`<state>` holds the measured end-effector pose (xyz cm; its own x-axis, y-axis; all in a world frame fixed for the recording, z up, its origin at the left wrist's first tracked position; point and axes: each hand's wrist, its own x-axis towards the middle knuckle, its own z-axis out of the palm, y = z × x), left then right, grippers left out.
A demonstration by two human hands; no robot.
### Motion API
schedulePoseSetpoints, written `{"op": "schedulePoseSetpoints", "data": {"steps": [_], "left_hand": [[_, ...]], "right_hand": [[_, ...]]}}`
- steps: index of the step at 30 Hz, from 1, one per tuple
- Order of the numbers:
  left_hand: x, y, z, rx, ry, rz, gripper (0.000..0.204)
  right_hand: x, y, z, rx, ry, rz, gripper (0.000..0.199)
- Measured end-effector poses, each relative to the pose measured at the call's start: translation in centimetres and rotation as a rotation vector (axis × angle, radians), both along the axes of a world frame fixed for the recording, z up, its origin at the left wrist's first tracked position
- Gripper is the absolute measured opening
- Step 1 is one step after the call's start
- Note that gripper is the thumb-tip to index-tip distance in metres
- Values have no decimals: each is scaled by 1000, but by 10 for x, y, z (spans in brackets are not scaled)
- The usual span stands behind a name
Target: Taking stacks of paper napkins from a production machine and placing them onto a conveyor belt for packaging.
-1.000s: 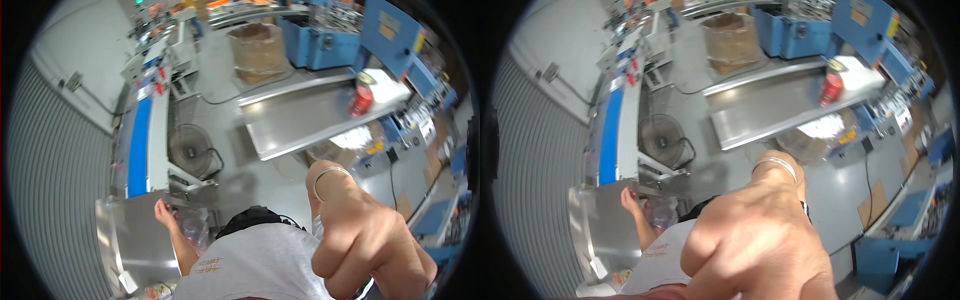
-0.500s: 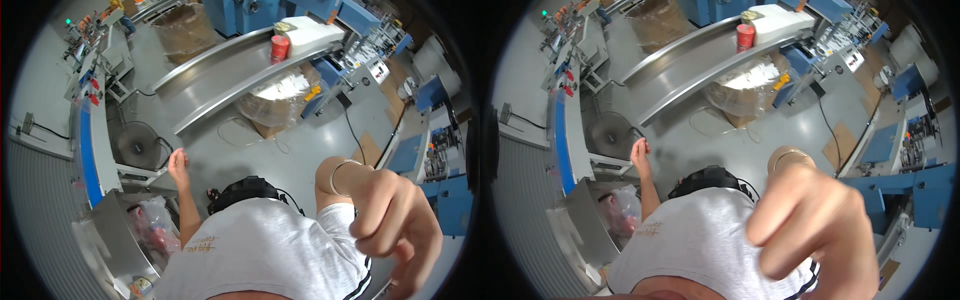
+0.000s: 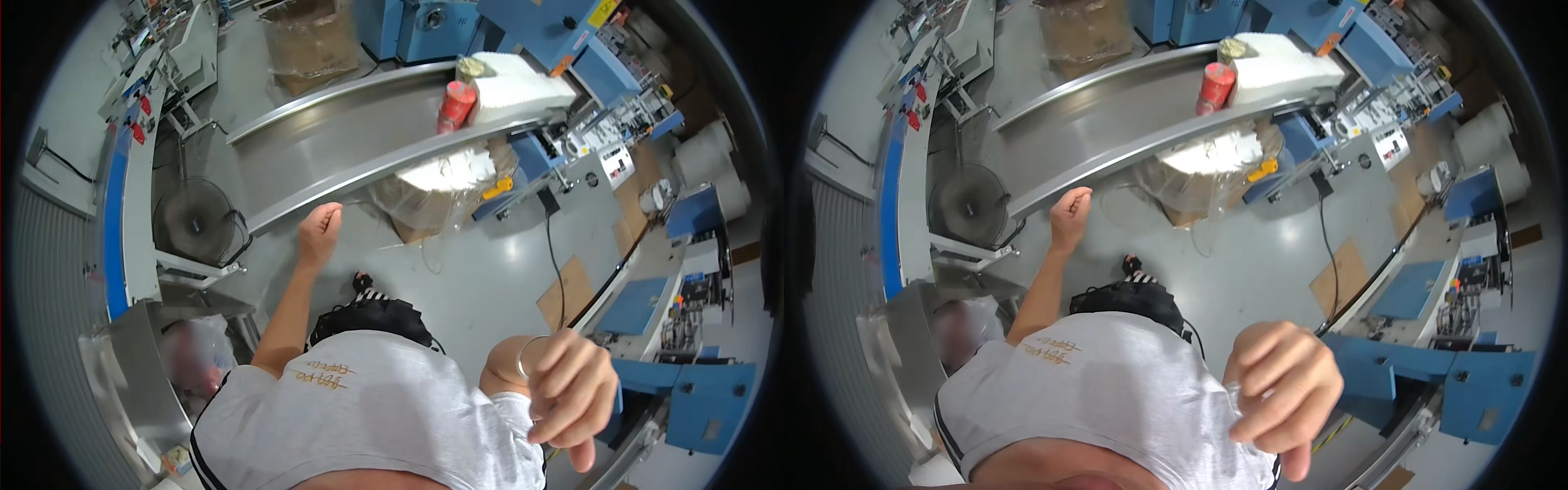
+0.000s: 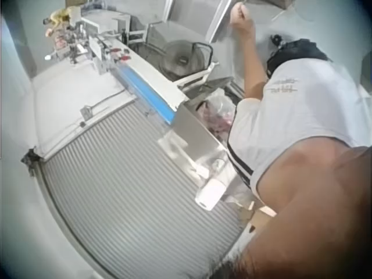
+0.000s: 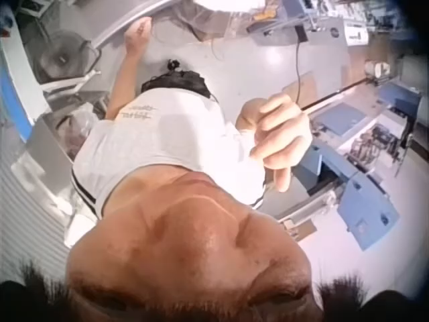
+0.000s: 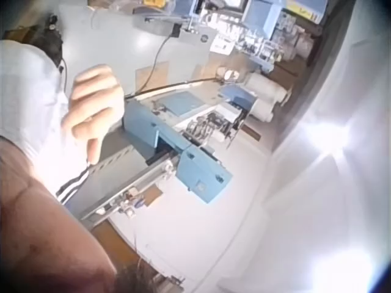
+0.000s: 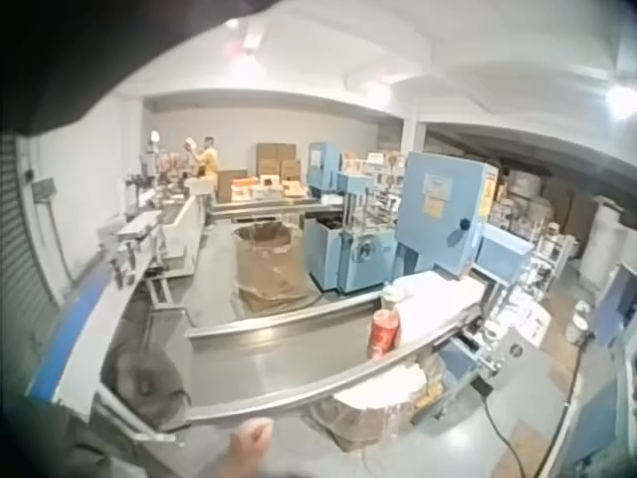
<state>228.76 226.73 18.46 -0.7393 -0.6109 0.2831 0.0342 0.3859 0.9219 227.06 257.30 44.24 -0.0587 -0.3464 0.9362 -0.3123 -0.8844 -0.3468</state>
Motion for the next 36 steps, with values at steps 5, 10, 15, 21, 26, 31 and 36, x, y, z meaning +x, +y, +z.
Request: {"op": "schedulePoseSetpoints", "data": {"steps": [5,10,15,21,26,31,36], "left_hand": [[-57,-42,15,-359,64,189,13],[-86,-89,-27,-572,-87,280,23],[-79,-86,-20,-547,-186,212,29],[-84,-81,-12,-555,-282,237,31],[-85,-83,-15,-512,-298,241,30],[-88,-84,-19,-399,-341,274,32],[-121,-86,-19,-285,-439,305,34]], "right_hand": [[-79,-52,-34,411,172,147,39],[-150,-115,-112,1123,499,-1189,29],[-184,-136,-174,1414,283,-721,32],[-206,-167,-205,1329,292,-814,27],[-229,-185,-211,1152,287,-745,24],[-265,-167,-195,1223,212,-624,24],[-336,-127,-156,1157,9,-665,19]]}}
